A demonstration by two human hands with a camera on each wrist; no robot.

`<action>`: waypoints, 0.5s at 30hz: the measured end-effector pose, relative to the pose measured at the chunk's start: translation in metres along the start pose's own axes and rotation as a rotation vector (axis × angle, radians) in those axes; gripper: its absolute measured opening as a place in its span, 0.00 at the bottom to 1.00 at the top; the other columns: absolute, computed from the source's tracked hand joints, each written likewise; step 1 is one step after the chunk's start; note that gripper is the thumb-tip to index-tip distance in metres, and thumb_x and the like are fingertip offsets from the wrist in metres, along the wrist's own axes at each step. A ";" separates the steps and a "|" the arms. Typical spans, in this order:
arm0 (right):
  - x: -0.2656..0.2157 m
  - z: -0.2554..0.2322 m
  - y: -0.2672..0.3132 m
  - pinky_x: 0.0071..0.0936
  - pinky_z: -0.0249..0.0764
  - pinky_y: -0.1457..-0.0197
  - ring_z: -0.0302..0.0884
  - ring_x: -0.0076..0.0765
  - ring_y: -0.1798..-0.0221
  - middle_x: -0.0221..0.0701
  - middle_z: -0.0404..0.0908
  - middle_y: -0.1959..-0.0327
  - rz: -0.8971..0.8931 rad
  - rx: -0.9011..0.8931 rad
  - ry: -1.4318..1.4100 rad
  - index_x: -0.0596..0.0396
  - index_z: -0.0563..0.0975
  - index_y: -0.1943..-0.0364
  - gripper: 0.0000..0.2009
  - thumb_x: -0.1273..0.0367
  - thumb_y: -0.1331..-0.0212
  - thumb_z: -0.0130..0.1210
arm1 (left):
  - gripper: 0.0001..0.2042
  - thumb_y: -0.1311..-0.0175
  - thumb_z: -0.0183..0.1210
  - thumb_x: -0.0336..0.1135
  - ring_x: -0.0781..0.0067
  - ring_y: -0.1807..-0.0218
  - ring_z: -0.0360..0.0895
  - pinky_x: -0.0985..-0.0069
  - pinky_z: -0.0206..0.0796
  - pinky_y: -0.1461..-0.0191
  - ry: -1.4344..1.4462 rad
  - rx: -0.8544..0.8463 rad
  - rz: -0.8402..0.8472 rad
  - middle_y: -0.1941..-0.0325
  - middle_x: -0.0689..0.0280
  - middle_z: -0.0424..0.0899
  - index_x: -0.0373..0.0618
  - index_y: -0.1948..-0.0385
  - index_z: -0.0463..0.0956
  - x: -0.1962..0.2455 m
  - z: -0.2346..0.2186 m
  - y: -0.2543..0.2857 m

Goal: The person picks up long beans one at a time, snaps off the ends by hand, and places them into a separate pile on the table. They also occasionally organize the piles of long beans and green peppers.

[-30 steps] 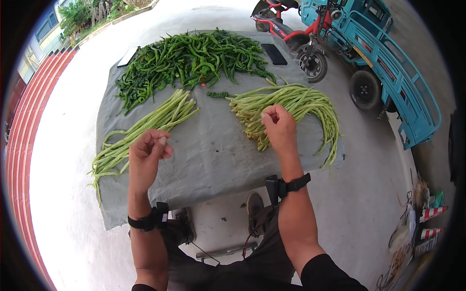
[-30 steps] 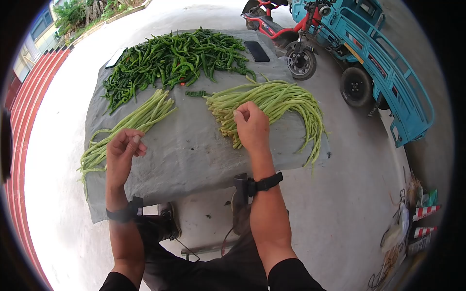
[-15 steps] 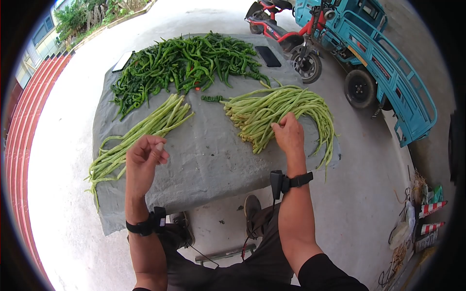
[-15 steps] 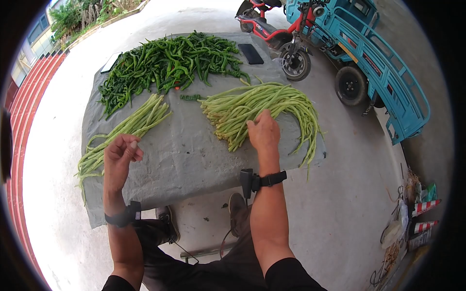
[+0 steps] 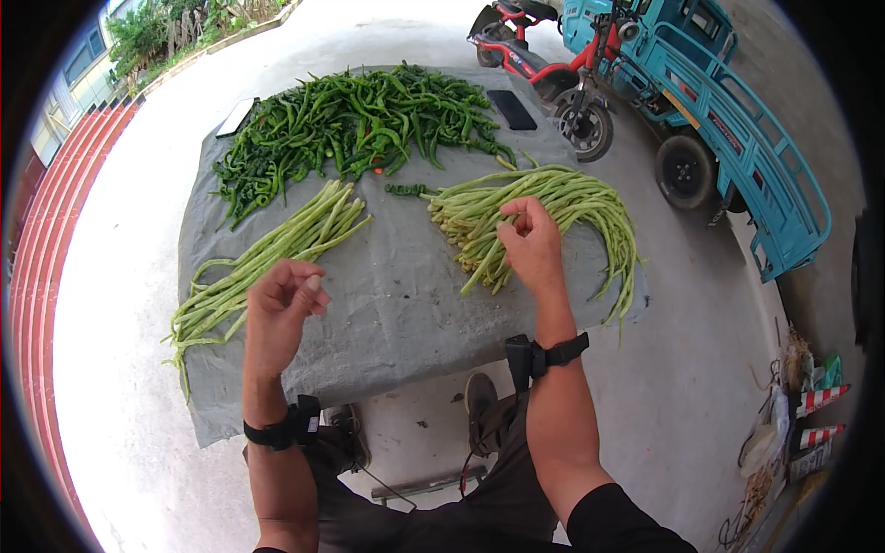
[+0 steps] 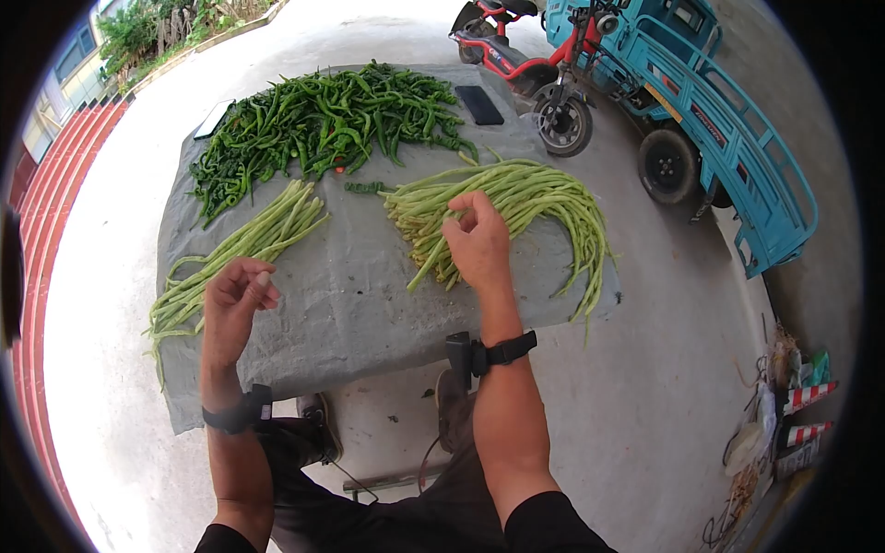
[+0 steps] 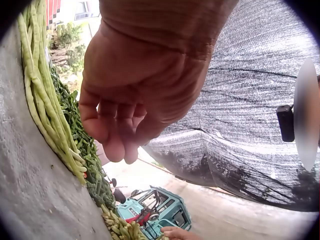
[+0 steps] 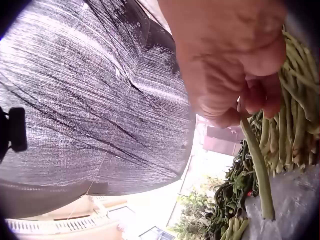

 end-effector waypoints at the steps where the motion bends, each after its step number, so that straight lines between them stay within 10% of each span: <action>1: -0.009 0.008 0.004 0.32 0.76 0.69 0.76 0.25 0.74 0.27 0.76 0.73 0.011 -0.032 -0.117 0.57 0.77 0.54 0.12 0.73 0.41 0.63 | 0.05 0.24 0.59 0.28 0.83 0.66 0.80 0.82 0.74 0.60 -0.002 -0.008 -0.009 0.66 0.69 0.85 0.38 0.54 0.81 -0.001 0.002 0.000; 15: -0.049 0.074 0.036 0.22 0.80 0.68 0.87 0.26 0.66 0.30 0.87 0.64 0.063 -0.264 -0.800 0.56 0.81 0.48 0.10 0.73 0.31 0.59 | 0.11 0.29 0.64 0.25 0.81 0.61 0.83 0.79 0.76 0.58 -0.125 -0.179 -0.025 0.64 0.70 0.85 0.40 0.48 0.80 -0.002 0.066 0.012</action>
Point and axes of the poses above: each hand's wrist, its own y-axis away from the middle knuckle, its own z-axis out of the palm, x = y × z, the point moved 10 cm from there along -y, towards the middle knuckle
